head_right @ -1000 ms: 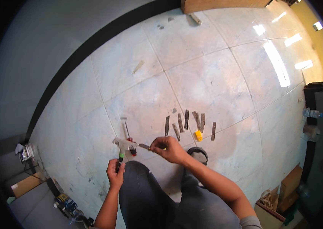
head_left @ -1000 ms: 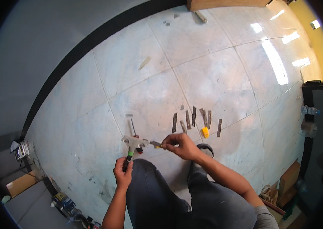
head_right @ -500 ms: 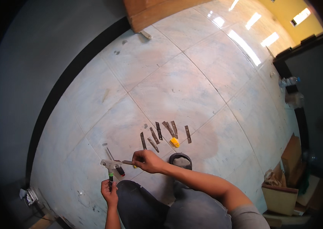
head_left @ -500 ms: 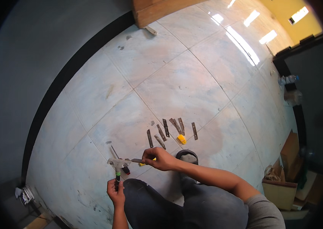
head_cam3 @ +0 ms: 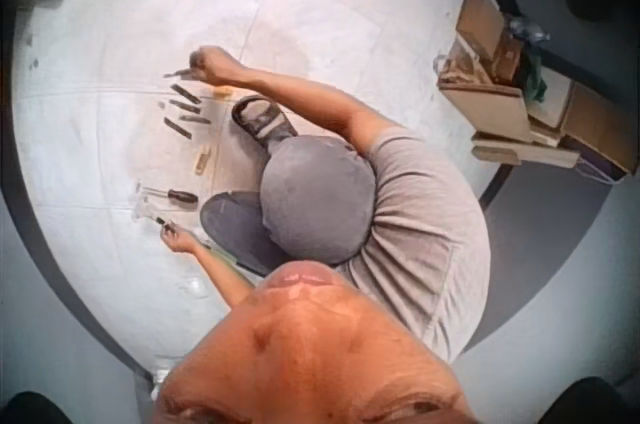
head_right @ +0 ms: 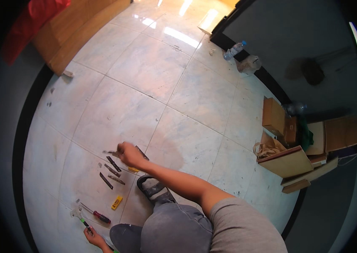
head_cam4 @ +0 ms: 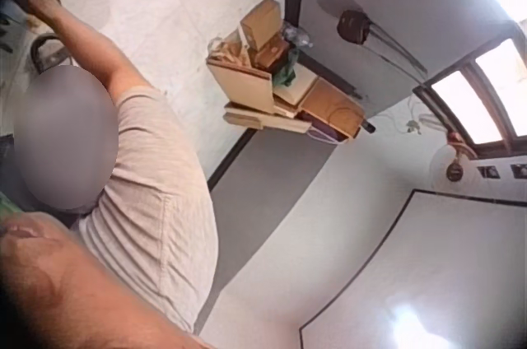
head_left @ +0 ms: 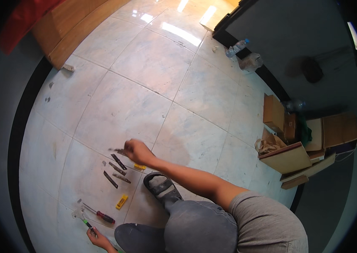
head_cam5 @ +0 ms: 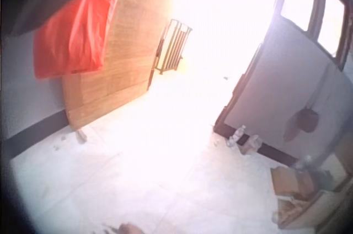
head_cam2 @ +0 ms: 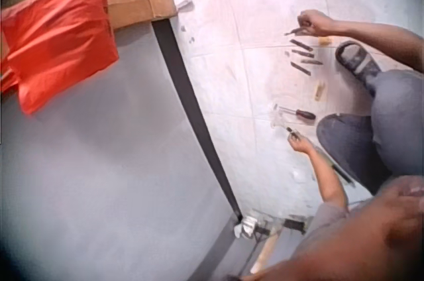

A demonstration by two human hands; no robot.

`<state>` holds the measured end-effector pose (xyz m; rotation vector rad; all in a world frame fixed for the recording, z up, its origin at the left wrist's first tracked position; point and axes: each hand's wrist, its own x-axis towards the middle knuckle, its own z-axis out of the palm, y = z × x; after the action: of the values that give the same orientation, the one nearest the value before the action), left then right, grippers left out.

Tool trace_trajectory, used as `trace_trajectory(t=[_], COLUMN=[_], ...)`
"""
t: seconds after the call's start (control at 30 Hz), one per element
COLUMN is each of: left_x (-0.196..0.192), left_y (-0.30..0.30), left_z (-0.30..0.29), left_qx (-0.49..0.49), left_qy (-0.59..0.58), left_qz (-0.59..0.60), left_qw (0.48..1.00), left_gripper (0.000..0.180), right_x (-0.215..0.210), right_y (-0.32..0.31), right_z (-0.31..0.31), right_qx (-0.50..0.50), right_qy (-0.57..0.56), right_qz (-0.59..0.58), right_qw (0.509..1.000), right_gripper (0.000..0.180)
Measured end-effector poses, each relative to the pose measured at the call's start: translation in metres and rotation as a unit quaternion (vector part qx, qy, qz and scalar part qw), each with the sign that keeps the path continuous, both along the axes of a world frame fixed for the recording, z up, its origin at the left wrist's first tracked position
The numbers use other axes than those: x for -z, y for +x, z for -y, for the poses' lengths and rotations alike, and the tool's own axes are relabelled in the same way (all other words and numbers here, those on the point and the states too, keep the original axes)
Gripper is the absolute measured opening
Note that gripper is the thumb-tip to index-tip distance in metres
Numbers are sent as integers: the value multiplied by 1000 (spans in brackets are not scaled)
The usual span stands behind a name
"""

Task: The person selects a metal blade from a collection on the floor, aligns it with the head of a long-handled scraper, and uses a screwdriver to tighten the screw and secure the blade.

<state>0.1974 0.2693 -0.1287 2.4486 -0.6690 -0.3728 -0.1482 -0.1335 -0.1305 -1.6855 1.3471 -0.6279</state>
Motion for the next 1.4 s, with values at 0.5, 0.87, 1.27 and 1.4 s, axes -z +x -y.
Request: trace_trajectory(t=[0.5,0.87,1.27,1.4], left_x=[19,0,48,36], left_y=[22,-153,-167,-138], left_z=[9,198,217,196], left_qx=[-59,97,82,63], left_qy=[56,61,292,349], left_qz=[171,-1,-172,-224], left_qw=[982,993,937,908], left_gripper=[42,104,128,138], right_x=[-1,40,76,42], right_y=[16,241,229,270], right_z=[206,423,488,409], right_qx=[-135,-126,-221,-178], right_qy=[-103,-147,-262,-149], right_qz=[-157,-252,-294,-328], right_qw=[973,948,892,916], right_gripper=[50,117,98,65])
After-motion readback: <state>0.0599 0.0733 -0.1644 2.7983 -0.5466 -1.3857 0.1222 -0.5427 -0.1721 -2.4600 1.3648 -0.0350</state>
